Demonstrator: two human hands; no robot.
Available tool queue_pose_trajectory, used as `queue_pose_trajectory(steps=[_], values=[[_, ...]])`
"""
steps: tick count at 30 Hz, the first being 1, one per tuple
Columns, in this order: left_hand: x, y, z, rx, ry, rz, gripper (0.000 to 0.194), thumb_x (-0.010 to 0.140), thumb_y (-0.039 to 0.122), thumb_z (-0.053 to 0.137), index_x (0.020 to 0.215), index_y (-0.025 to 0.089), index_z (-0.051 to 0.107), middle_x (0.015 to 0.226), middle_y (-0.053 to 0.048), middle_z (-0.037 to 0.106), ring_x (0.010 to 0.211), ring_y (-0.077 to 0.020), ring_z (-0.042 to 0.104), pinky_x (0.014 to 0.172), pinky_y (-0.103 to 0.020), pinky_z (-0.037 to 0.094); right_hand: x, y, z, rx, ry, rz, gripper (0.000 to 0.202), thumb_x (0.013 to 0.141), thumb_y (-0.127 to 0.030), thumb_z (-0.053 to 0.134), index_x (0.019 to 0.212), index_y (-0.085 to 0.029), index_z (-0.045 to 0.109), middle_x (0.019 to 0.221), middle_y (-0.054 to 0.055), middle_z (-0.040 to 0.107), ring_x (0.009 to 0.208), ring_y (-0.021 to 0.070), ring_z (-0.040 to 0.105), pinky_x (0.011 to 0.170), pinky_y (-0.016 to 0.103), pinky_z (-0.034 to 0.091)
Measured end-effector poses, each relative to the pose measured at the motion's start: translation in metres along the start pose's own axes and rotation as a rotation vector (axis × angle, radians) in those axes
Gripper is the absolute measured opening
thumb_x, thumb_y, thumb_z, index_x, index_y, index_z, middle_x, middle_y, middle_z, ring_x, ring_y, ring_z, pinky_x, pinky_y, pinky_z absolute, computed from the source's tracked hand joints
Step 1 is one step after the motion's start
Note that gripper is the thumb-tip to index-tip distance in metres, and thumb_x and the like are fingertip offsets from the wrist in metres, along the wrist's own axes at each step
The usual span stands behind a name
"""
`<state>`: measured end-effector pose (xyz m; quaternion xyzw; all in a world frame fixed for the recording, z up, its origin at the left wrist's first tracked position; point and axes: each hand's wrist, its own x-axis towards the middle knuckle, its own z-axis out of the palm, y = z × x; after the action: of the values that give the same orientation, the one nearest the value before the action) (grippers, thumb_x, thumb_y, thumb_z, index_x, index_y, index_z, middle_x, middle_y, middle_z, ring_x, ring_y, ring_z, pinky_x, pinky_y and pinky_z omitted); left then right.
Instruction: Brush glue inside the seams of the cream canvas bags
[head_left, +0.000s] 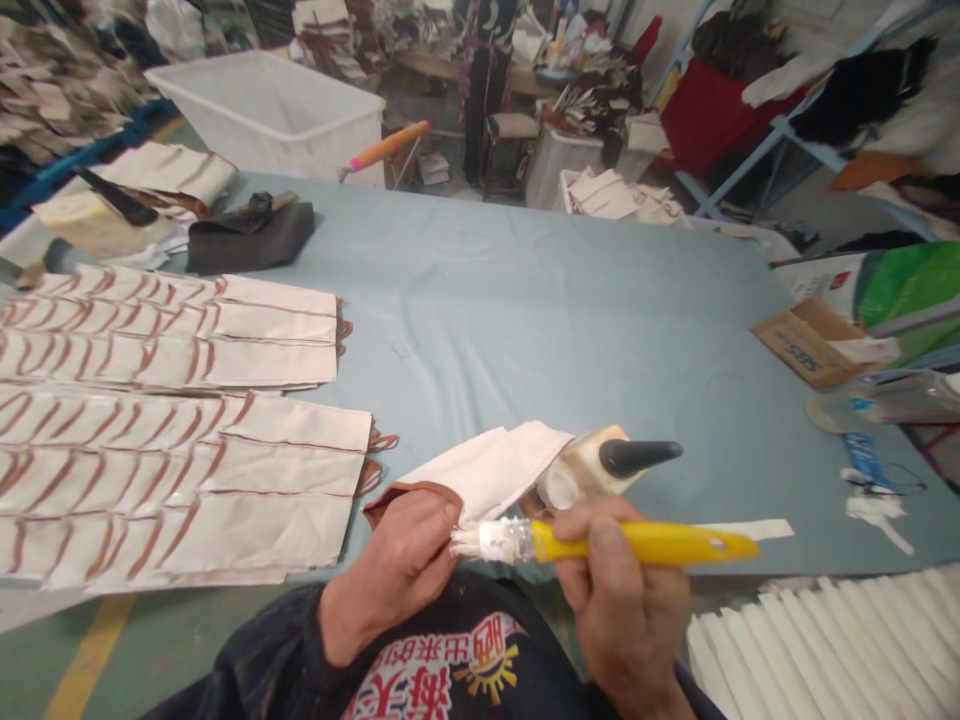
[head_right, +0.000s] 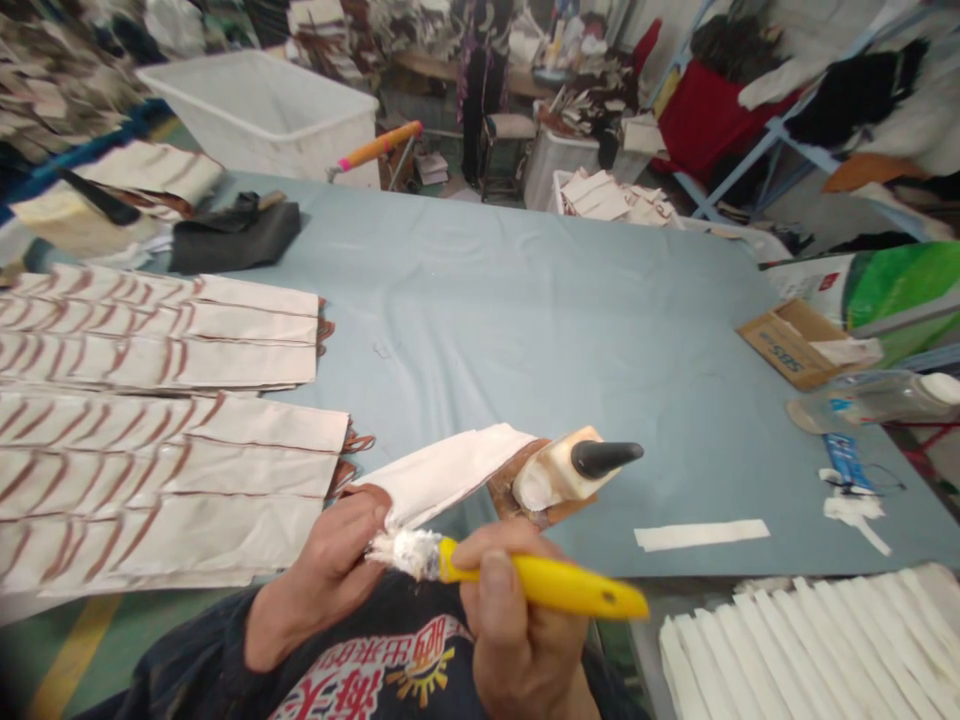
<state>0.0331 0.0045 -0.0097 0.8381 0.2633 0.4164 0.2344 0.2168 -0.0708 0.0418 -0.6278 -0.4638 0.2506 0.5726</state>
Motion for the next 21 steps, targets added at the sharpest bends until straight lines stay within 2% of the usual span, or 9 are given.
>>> queue_pose_trajectory(steps=[2,5,8,11,15,16,18,21], values=[[0.000,-0.001,0.001,0.023,-0.002,0.006,0.025,0.091,-0.001,0.049,0.084,0.022,0.053,0.071,-0.001,0.064,0.065,-0.0164,0.060,0.064,-0.029,0.047,0.021,-0.002,0.003,0.028,-0.015,0.079,0.049,0.107,-0.055,0.054,0.073,-0.022,0.067,0.045,-0.009,0.032,0.033,0.0097,0.033,0.032,0.022,0.025],[0.000,-0.002,0.001,0.041,-0.016,-0.011,0.028,0.092,-0.002,0.049,0.080,0.022,0.053,0.070,-0.001,0.064,0.063,-0.0156,0.060,0.065,-0.029,0.049,0.041,-0.001,0.002,-0.016,-0.023,0.099,0.054,0.104,-0.061,0.056,0.073,-0.020,0.066,0.047,-0.007,0.038,0.038,0.0105,0.039,0.034,0.022,0.028],[0.000,-0.004,0.000,0.039,-0.018,-0.009,0.027,0.092,-0.002,0.049,0.080,0.022,0.053,0.070,-0.001,0.064,0.064,-0.0158,0.061,0.064,-0.029,0.048,0.040,-0.004,-0.001,-0.030,0.029,0.106,0.051,0.104,-0.060,0.059,0.074,-0.019,0.067,0.049,-0.006,0.044,0.037,0.0089,0.036,0.033,0.022,0.024],[-0.001,-0.006,0.000,0.033,-0.011,0.000,0.027,0.093,-0.001,0.049,0.080,0.023,0.052,0.069,-0.001,0.063,0.064,-0.0159,0.059,0.064,-0.029,0.047,0.031,-0.010,0.001,0.022,0.054,0.100,0.045,0.106,-0.052,0.059,0.076,-0.020,0.066,0.048,-0.008,0.042,0.033,0.0073,0.030,0.031,0.022,0.018],[-0.002,-0.008,0.005,-0.022,0.017,-0.026,0.027,0.093,-0.001,0.049,0.079,0.022,0.050,0.068,0.002,0.059,0.062,-0.0137,0.053,0.063,-0.029,0.043,0.032,-0.004,0.007,-0.030,-0.047,0.061,0.046,0.107,-0.053,0.054,0.078,-0.020,0.067,0.055,-0.003,0.054,0.040,0.0102,0.042,0.034,0.023,0.028],[-0.003,-0.008,0.006,-0.046,0.023,-0.046,0.028,0.093,-0.001,0.049,0.077,0.022,0.048,0.067,0.003,0.056,0.060,-0.0127,0.051,0.062,-0.028,0.041,0.035,-0.001,0.007,-0.045,-0.045,0.061,0.047,0.107,-0.054,0.054,0.077,-0.020,0.067,0.057,-0.002,0.055,0.040,0.0103,0.042,0.035,0.023,0.029],[-0.002,-0.006,0.007,-0.110,0.028,-0.122,0.031,0.093,-0.001,0.047,0.072,0.022,0.044,0.063,0.005,0.048,0.057,-0.0108,0.046,0.059,-0.027,0.036,0.042,0.002,0.005,-0.051,0.004,0.067,0.048,0.106,-0.055,0.055,0.076,-0.020,0.067,0.053,-0.004,0.048,0.038,0.0093,0.036,0.034,0.024,0.025],[0.004,-0.003,0.004,-0.275,-0.028,-0.418,0.026,0.094,0.007,0.048,0.071,0.020,0.052,0.064,0.005,0.048,0.055,-0.0094,0.044,0.056,-0.026,0.032,0.050,-0.005,0.002,-0.032,0.088,0.033,0.047,0.104,-0.056,0.060,0.075,-0.020,0.065,0.047,-0.009,0.037,0.036,0.0087,0.031,0.035,0.024,0.022]])
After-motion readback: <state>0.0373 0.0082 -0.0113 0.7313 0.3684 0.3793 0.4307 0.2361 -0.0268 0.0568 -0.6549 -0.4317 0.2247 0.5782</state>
